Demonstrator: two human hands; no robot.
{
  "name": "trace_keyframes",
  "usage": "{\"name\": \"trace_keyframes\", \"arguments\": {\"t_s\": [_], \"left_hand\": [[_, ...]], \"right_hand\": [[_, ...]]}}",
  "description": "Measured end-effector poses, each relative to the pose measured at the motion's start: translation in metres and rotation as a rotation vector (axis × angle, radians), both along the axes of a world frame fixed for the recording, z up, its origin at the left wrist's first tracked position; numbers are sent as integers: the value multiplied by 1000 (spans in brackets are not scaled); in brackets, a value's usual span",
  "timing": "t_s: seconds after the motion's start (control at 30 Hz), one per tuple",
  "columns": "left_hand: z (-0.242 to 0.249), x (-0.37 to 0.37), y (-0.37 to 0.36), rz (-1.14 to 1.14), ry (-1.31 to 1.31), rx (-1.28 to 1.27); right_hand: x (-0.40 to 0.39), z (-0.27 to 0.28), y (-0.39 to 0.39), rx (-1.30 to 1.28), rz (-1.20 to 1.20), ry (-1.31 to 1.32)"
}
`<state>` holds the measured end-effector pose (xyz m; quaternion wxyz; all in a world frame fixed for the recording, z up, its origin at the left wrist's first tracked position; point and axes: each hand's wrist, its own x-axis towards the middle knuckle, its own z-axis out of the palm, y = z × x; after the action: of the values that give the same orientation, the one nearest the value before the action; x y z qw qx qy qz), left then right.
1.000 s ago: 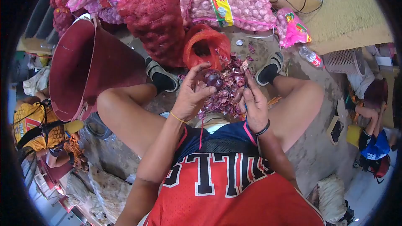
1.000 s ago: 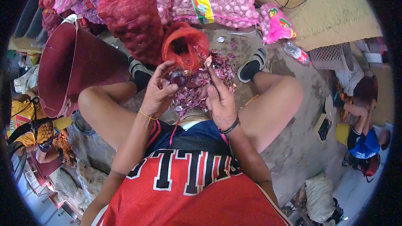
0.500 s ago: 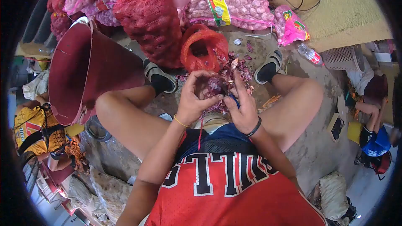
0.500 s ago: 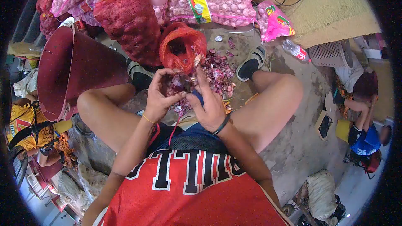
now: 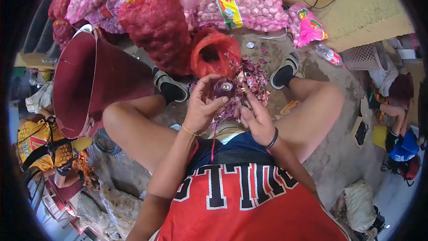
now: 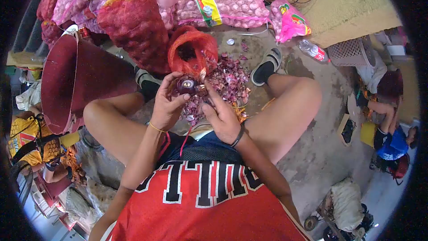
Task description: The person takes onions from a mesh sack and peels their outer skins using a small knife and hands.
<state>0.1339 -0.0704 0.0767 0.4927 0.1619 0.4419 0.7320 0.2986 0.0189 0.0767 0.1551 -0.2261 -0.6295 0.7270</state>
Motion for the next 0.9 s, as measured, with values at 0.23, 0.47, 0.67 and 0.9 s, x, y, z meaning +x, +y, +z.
{"name": "trace_keyframes", "arguments": {"t_s": [0.23, 0.47, 0.67, 0.9], "left_hand": [[-5, -3, -1, 1, -61, 73], [4, -6, 1, 19, -229, 54], [3, -6, 2, -8, -305, 100], [7, -1, 9, 53, -326, 124]], "right_hand": [[-2, -11, 3, -42, -42, -22], [-3, -8, 2, -260, -121, 127], [-3, 3, 14, -318, -61, 180], [-5, 15, 14, -329, -134, 115]]}}
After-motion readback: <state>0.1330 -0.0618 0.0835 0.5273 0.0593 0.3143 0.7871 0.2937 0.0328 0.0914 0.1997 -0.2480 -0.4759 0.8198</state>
